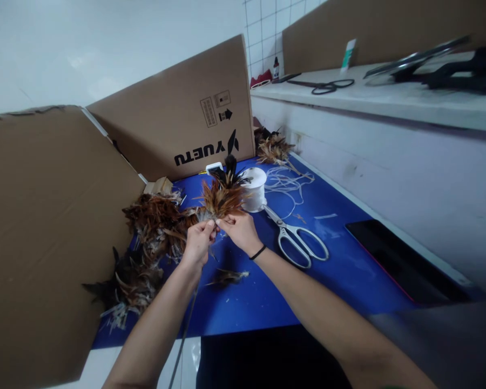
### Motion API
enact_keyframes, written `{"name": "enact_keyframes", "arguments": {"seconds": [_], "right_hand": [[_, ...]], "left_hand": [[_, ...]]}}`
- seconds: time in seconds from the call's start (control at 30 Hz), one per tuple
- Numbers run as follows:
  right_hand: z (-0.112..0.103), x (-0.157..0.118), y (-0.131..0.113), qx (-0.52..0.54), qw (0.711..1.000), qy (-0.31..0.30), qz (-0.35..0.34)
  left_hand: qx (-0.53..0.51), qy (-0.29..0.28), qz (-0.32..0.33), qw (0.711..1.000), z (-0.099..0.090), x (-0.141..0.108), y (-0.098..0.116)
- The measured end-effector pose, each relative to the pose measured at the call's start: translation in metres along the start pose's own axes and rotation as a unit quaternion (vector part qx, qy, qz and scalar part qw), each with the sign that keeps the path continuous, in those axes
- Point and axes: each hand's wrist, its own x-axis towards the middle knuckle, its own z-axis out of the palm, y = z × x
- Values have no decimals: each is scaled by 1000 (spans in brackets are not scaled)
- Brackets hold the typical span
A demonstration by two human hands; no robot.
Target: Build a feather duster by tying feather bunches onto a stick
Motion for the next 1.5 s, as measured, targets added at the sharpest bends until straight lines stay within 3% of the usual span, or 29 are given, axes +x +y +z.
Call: {"name": "enact_keyframes", "arguments": {"seconds": [0.17, 0.3, 0.37, 0.47, 0.57, 0.63, 0.7, 0.77, 0.87, 1.0, 1.13, 1.5], "right_hand": [[-11, 2, 3, -66, 993, -81, -61], [-35, 0, -7, -183, 965, -96, -161], [-42, -6, -17, -242, 930, -211, -176], [-38, -19, -25, -313, 843, -426, -101], [-25, -32, -24, -380, 782, -490, -57], [-21, -34, -21, -372, 783, -495, -64], [-22, -30, -18, -298, 813, -494, -80], [-25, -22, -18, -165, 866, -465, -81], [-22, -13, -18, 75, 932, -355, -5], [0, -10, -13, 269, 944, -161, 102], [15, -8, -4, 287, 948, -57, 127], [13, -8, 3, 108, 992, -31, 53]], "left_hand": [[-17, -13, -36, 999, -16, 7, -2], [-61, 12, -63, 996, -36, 18, -4], [-79, 25, -81, 993, -45, 23, -6], [-107, 30, -103, 988, -51, 28, -11], [-133, 28, -117, 984, -52, 31, -15], [-142, 22, -124, 982, -51, 31, -16], [-147, 12, -125, 981, -50, 30, -16], [-141, -3, -125, 982, -49, 28, -16], [-126, -31, -119, 984, -48, 24, -18], [-120, -62, -114, 984, -41, 19, -21], [-118, -71, -118, 983, -33, 13, -21], [-106, -89, -122, 983, -28, 7, -21]]}}
